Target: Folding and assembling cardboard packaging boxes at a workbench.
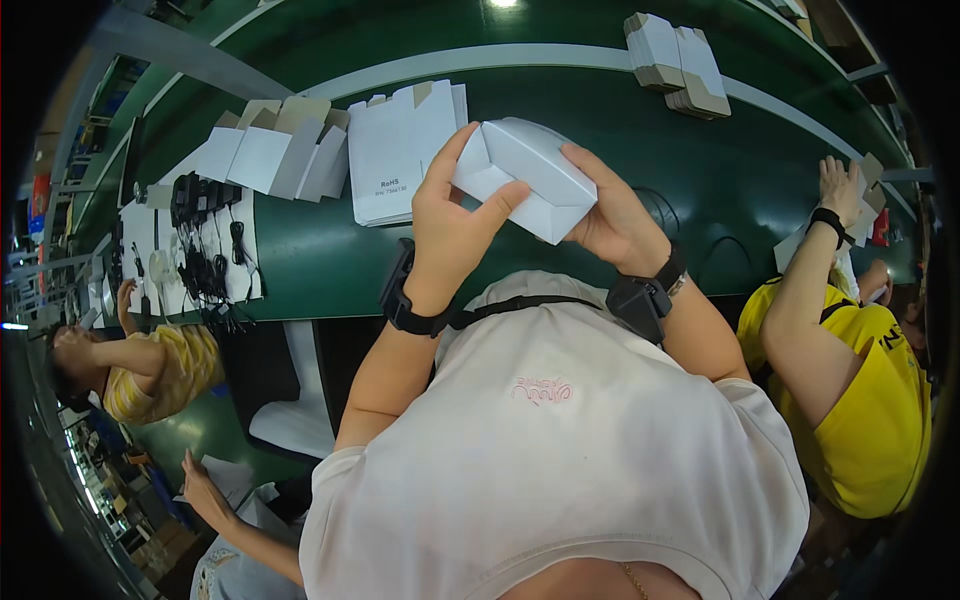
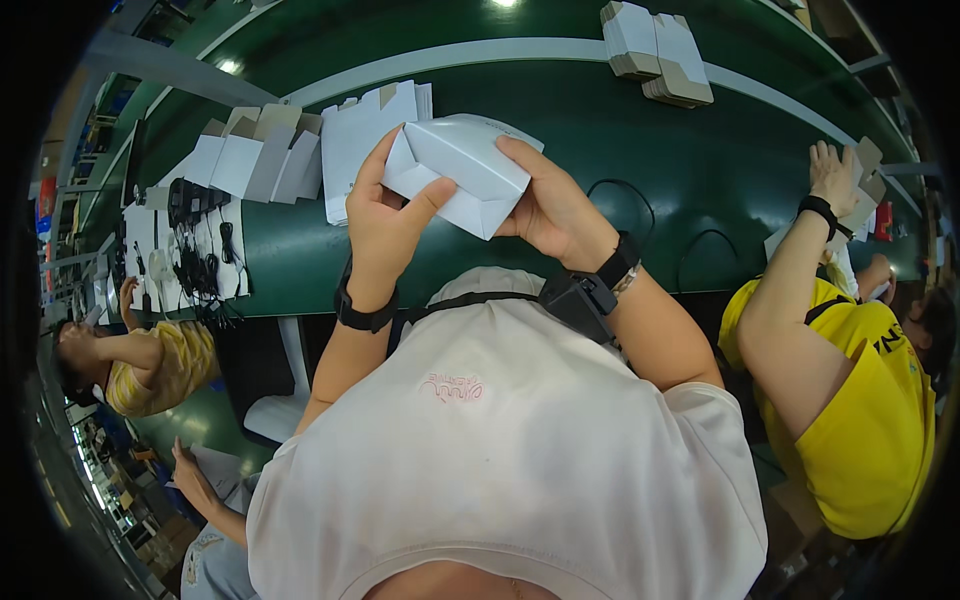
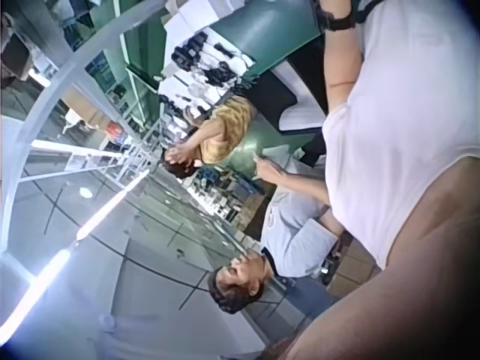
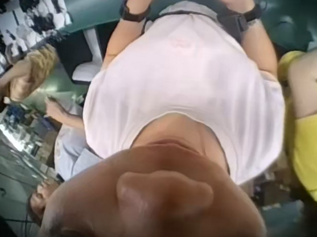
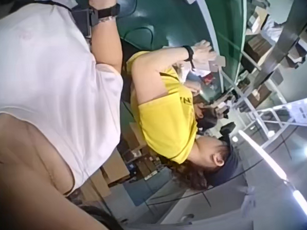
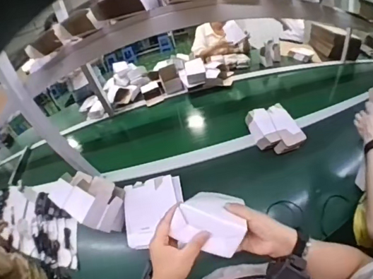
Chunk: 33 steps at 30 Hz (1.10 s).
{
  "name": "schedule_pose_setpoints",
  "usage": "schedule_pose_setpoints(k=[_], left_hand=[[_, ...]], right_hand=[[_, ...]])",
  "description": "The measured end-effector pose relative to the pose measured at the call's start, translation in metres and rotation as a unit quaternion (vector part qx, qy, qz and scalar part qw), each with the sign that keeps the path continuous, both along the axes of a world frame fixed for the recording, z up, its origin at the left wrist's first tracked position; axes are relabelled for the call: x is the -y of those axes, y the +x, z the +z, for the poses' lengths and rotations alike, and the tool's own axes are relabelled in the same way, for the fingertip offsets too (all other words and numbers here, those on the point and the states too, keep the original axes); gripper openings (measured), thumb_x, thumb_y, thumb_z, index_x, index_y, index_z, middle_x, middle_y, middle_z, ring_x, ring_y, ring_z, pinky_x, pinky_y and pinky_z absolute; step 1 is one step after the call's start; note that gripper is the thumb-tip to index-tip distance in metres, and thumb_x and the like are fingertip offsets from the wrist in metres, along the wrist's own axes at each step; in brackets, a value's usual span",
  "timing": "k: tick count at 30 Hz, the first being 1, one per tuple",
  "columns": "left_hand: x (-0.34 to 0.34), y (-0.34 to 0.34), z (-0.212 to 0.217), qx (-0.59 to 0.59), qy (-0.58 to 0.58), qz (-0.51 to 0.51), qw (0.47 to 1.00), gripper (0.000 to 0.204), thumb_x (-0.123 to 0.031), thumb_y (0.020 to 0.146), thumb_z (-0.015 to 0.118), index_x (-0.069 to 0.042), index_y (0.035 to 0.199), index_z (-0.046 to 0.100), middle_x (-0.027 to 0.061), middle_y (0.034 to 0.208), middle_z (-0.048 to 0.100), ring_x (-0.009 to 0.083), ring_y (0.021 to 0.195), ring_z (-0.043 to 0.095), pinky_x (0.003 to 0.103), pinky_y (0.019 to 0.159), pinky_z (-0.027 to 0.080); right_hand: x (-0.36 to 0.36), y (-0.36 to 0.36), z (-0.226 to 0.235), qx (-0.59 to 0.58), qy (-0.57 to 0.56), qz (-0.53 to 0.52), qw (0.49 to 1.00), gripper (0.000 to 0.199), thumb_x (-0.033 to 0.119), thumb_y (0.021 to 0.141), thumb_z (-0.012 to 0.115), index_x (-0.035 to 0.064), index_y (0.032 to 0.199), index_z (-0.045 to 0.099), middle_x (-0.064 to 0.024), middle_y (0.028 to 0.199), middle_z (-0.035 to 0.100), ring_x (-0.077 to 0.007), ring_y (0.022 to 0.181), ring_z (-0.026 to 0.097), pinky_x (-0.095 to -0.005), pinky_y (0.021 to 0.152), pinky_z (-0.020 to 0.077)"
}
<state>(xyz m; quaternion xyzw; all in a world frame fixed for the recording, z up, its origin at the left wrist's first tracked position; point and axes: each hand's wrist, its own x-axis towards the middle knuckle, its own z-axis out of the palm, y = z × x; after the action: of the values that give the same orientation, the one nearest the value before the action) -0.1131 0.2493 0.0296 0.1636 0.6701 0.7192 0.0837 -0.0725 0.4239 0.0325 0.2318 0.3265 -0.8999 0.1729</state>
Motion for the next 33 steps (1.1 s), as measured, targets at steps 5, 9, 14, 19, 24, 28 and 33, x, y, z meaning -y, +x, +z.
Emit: schedule_pose_setpoints(k=[5, 9, 14, 19, 24, 28, 33], left_hand=[[0.001, -0.006, 0.006, -0.090, -0.032, -0.026, 0.995, 0.073, -0.025, 0.068, 0.078, 0.000, 0.127, 0.043, 0.0154, 0.118, 0.052, 0.0229, 0.106, 0.052, 0.032, 0.090, 0.043], [0.005, -0.009, 0.002, -0.016, -0.029, -0.023, 0.999, 0.068, -0.031, 0.072, 0.075, 0.000, 0.125, 0.045, 0.0150, 0.118, 0.052, 0.0219, 0.107, 0.051, 0.032, 0.091, 0.042], [0.012, -0.014, 0.005, 0.082, -0.006, -0.006, 0.997, 0.059, -0.037, 0.081, 0.065, -0.001, 0.124, 0.047, 0.0145, 0.123, 0.050, 0.0198, 0.106, 0.051, 0.030, 0.086, 0.043], [0.012, -0.008, -0.007, -0.109, -0.120, -0.012, 0.987, 0.051, -0.034, 0.083, 0.062, 0.001, 0.119, 0.052, 0.0158, 0.112, 0.058, 0.0210, 0.094, 0.058, 0.028, 0.076, 0.047], [0.009, -0.003, -0.014, -0.163, -0.177, 0.078, 0.967, 0.049, -0.036, 0.082, 0.062, 0.003, 0.112, 0.057, 0.0175, 0.099, 0.063, 0.0236, 0.088, 0.062, 0.028, 0.076, 0.047], [0.013, -0.006, -0.016, -0.165, -0.101, 0.034, 0.981, 0.049, -0.037, 0.087, 0.056, 0.002, 0.117, 0.053, 0.0180, 0.109, 0.059, 0.0236, 0.096, 0.058, 0.028, 0.082, 0.045], [0.013, -0.007, -0.020, 0.017, -0.001, 0.026, 1.000, 0.063, -0.046, 0.091, 0.044, -0.001, 0.134, 0.033, 0.0152, 0.122, 0.050, 0.0200, 0.111, 0.049, 0.029, 0.090, 0.040]], right_hand=[[-0.004, -0.002, 0.009, -0.001, -0.006, -0.017, 1.000, 0.051, 0.034, 0.090, 0.049, 0.0011, 0.126, 0.039, -0.0131, 0.114, 0.054, -0.0230, 0.098, 0.059, -0.0374, 0.073, 0.0551], [-0.008, -0.003, 0.008, -0.003, -0.001, -0.001, 1.000, 0.049, 0.035, 0.089, 0.051, 0.0034, 0.126, 0.040, -0.0117, 0.114, 0.054, -0.0223, 0.100, 0.058, -0.0368, 0.075, 0.0539], [-0.013, -0.003, -0.003, -0.002, 0.010, -0.006, 1.000, 0.050, 0.036, 0.089, 0.052, 0.0050, 0.126, 0.041, -0.0115, 0.114, 0.054, -0.0212, 0.099, 0.058, -0.0366, 0.075, 0.0540], [-0.017, -0.002, -0.005, 0.017, 0.038, 0.041, 0.998, 0.053, 0.038, 0.087, 0.053, 0.0055, 0.127, 0.040, -0.0113, 0.115, 0.053, -0.0208, 0.099, 0.059, -0.0349, 0.077, 0.0531], [-0.010, -0.003, 0.000, 0.018, 0.060, 0.054, 0.997, 0.056, 0.039, 0.087, 0.053, 0.0054, 0.129, 0.038, -0.0111, 0.117, 0.052, -0.0209, 0.103, 0.055, -0.0358, 0.081, 0.0499], [-0.013, -0.007, 0.000, -0.017, 0.097, 0.015, 0.995, 0.058, 0.035, 0.087, 0.055, 0.0060, 0.132, 0.033, -0.0102, 0.120, 0.050, -0.0205, 0.107, 0.052, -0.0373, 0.086, 0.0462], [-0.014, -0.008, -0.002, -0.113, 0.187, -0.028, 0.975, 0.071, 0.029, 0.078, 0.067, 0.0050, 0.133, 0.028, -0.0115, 0.120, 0.048, -0.0210, 0.110, 0.049, -0.0370, 0.090, 0.0425]])
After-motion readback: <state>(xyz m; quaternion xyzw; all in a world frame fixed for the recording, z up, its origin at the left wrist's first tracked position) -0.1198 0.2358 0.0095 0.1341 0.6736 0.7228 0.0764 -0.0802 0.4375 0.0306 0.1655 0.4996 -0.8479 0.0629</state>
